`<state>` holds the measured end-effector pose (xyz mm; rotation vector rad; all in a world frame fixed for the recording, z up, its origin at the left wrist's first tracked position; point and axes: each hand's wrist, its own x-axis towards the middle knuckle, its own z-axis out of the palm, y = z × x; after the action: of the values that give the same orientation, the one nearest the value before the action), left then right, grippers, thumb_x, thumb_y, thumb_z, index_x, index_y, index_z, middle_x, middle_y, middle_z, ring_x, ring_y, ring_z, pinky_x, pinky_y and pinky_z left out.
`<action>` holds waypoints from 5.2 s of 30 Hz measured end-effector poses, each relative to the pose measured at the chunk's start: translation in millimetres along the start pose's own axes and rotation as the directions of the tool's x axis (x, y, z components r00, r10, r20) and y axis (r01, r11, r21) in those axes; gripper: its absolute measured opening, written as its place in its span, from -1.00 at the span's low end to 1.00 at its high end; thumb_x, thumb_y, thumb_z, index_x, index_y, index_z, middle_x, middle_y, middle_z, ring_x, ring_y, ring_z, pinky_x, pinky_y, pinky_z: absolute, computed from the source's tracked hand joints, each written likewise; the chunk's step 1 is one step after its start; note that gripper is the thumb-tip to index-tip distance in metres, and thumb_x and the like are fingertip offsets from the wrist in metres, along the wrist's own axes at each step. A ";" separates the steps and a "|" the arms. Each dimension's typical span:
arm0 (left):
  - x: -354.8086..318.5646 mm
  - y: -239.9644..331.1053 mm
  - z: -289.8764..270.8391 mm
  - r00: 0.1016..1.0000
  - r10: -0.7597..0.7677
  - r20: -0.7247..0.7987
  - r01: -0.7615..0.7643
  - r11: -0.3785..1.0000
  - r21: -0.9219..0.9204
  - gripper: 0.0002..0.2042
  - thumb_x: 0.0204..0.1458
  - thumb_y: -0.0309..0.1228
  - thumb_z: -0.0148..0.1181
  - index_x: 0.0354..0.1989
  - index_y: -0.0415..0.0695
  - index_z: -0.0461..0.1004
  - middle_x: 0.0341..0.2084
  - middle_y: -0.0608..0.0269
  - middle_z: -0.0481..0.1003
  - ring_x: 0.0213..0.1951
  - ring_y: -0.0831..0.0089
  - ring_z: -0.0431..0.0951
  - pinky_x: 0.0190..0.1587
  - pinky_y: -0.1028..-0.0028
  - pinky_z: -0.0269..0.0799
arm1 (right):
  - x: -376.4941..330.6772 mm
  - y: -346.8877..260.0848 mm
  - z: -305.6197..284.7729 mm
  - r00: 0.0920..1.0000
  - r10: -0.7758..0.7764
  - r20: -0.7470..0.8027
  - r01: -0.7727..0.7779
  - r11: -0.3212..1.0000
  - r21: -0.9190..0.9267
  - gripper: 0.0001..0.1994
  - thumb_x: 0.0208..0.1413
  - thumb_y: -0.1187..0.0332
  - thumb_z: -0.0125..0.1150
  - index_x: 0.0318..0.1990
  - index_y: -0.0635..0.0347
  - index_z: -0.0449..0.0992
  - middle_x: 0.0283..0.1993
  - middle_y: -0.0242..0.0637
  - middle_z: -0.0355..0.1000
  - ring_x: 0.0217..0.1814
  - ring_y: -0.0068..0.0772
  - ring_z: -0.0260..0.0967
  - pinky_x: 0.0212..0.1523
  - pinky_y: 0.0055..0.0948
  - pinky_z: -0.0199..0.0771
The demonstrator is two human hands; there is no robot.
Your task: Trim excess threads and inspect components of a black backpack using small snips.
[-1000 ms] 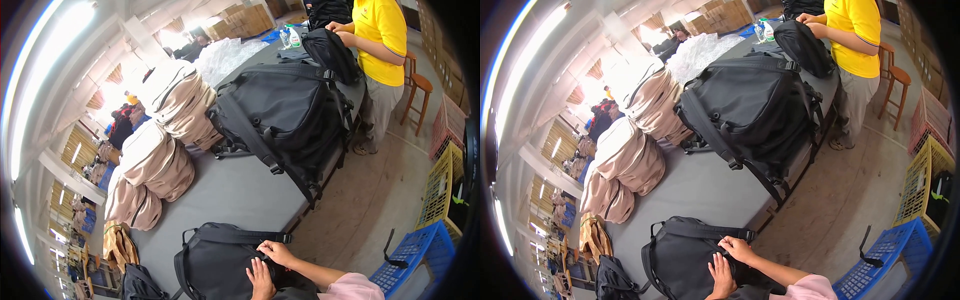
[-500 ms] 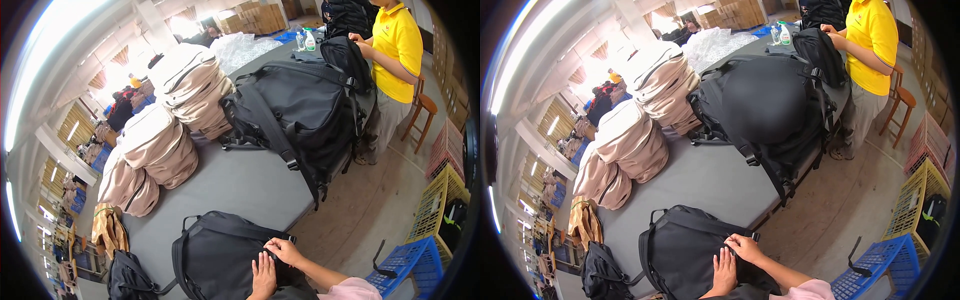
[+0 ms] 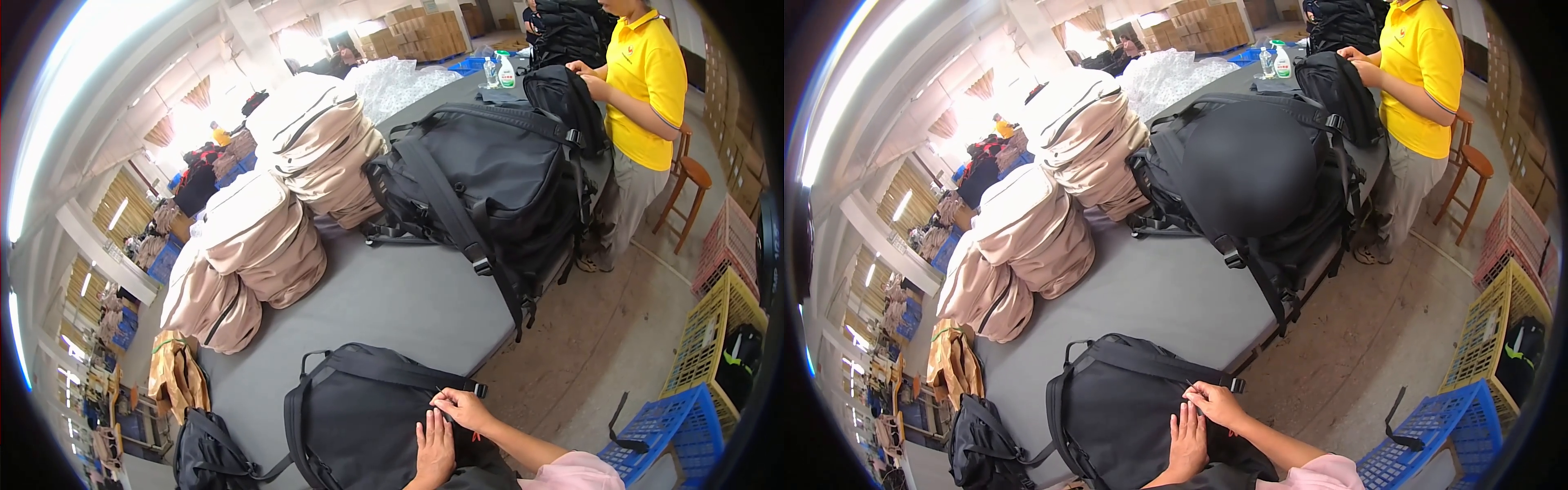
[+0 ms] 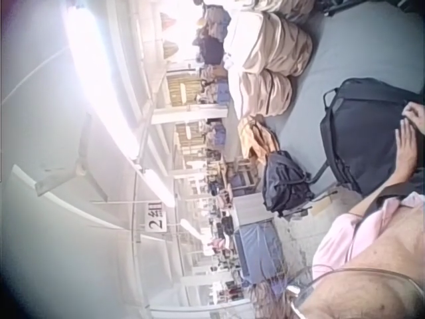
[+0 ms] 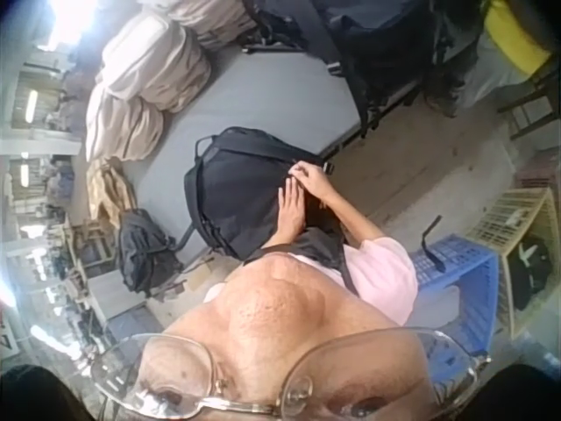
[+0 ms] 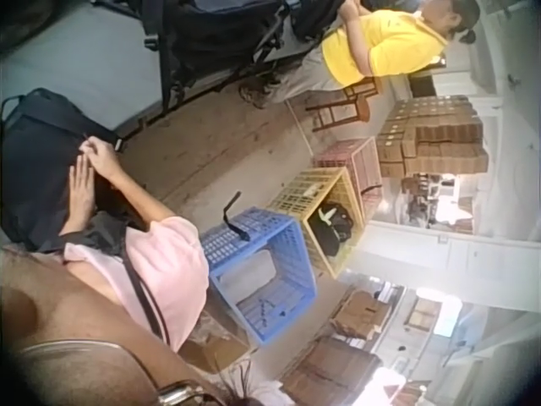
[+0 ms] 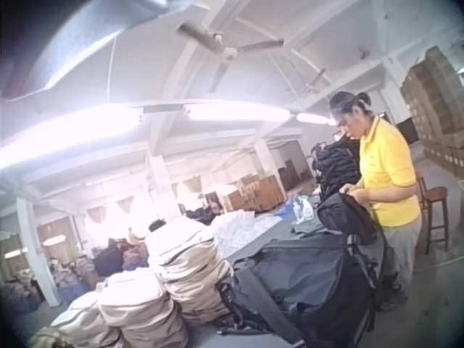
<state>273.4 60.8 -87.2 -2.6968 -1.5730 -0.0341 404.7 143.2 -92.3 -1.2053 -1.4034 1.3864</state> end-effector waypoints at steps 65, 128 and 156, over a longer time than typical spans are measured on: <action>-92.4 -165.8 -333.8 0.315 -0.315 -0.895 -0.860 0.304 -0.409 -0.76 0.07 0.01 0.11 -0.36 0.16 0.54 0.34 0.03 -0.04 0.38 0.09 -0.15 0.24 0.11 0.02 | 41.7 -38.3 65.7 0.994 -0.034 0.107 0.082 0.868 -0.489 -0.81 0.13 0.21 0.11 -0.27 0.12 0.49 -0.57 -0.38 0.45 -0.54 -0.45 0.41 -0.45 -0.42 0.33; -103.0 -259.7 -303.4 -0.412 -0.396 -0.821 -0.761 0.645 0.071 -0.63 0.18 0.03 -0.14 -0.19 0.07 0.51 0.31 -0.10 0.00 0.35 0.02 -0.08 0.28 0.07 0.02 | 37.1 -26.2 83.0 0.967 -0.240 -0.082 0.156 0.819 -0.551 -0.89 0.10 0.37 0.17 -0.36 0.22 0.46 -0.67 -0.37 0.36 -0.65 -0.56 0.31 -0.56 -0.51 0.27; -102.1 -185.9 -49.0 0.633 -0.743 -0.218 0.582 0.642 -0.499 -0.29 -0.14 -0.34 0.31 0.24 -0.11 0.14 0.31 -0.06 -0.05 0.34 0.01 -0.08 0.28 -0.06 -0.22 | 31.8 -34.1 87.6 0.968 -0.242 -0.061 0.165 0.803 -0.573 -0.94 0.14 0.46 0.12 -0.29 0.26 0.45 -0.56 -0.34 0.36 -0.61 -0.58 0.25 -0.52 -0.57 0.26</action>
<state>60.8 62.1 -40.0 -1.8713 -2.4979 -0.9469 309.7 156.3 -67.1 -1.4270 -1.8594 0.7335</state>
